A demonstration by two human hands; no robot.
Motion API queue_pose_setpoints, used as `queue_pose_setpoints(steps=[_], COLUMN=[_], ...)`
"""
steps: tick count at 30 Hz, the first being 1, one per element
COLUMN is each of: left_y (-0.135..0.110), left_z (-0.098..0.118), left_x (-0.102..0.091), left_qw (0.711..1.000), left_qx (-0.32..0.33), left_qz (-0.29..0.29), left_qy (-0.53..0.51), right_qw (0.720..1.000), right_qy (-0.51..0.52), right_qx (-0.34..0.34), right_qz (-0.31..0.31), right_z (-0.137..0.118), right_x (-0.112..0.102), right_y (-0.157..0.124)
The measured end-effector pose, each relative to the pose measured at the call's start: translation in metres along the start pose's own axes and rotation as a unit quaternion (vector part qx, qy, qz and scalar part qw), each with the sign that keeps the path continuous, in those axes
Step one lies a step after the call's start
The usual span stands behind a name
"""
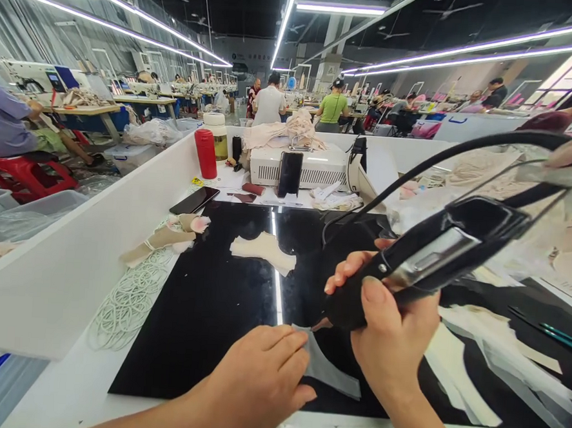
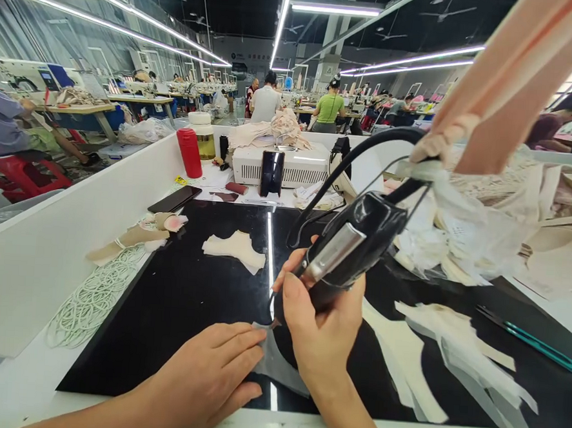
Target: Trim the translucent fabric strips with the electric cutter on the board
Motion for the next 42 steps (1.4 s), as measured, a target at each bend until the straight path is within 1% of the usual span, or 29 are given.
queue_pose_setpoints(steps=[9,14,19,24,32,37,42], left_y=[0.000,0.000,0.003,0.004,0.001,0.003,0.004], left_z=[0.001,0.001,0.000,0.002,0.001,0.001,0.002], left_x=[-0.001,-0.001,-0.004,-0.005,-0.002,-0.003,-0.003], left_qw=[1.000,1.000,1.000,1.000,1.000,1.000,1.000], left_qx=[-0.004,-0.001,-0.003,0.001,0.001,0.001,0.005], left_qz=[-0.003,-0.002,0.012,0.010,0.003,0.003,0.008], left_qy=[-0.008,-0.007,0.000,0.000,-0.002,0.001,0.002], right_qw=[0.999,1.000,1.000,1.000,0.999,0.999,0.999], right_qy=[-0.030,-0.021,-0.012,-0.018,-0.006,0.004,-0.002], right_qx=[-0.007,-0.005,-0.003,-0.007,0.010,0.039,0.036], right_qz=[0.008,0.021,0.013,0.025,0.040,0.022,0.031], right_z=[0.001,0.000,0.002,0.003,0.003,0.009,0.008], right_x=[0.000,-0.002,-0.003,-0.005,-0.001,0.007,0.004], right_y=[0.000,0.001,0.002,0.002,0.001,-0.004,-0.005])
Point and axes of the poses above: each hand's wrist, its own y-axis towards the middle knuckle, its own x-axis out of the palm, z = x × y, the point moved 10 cm from there along y, towards the middle knuckle, and after that the axes turned 13 degrees about z, right-handed, at the moved point
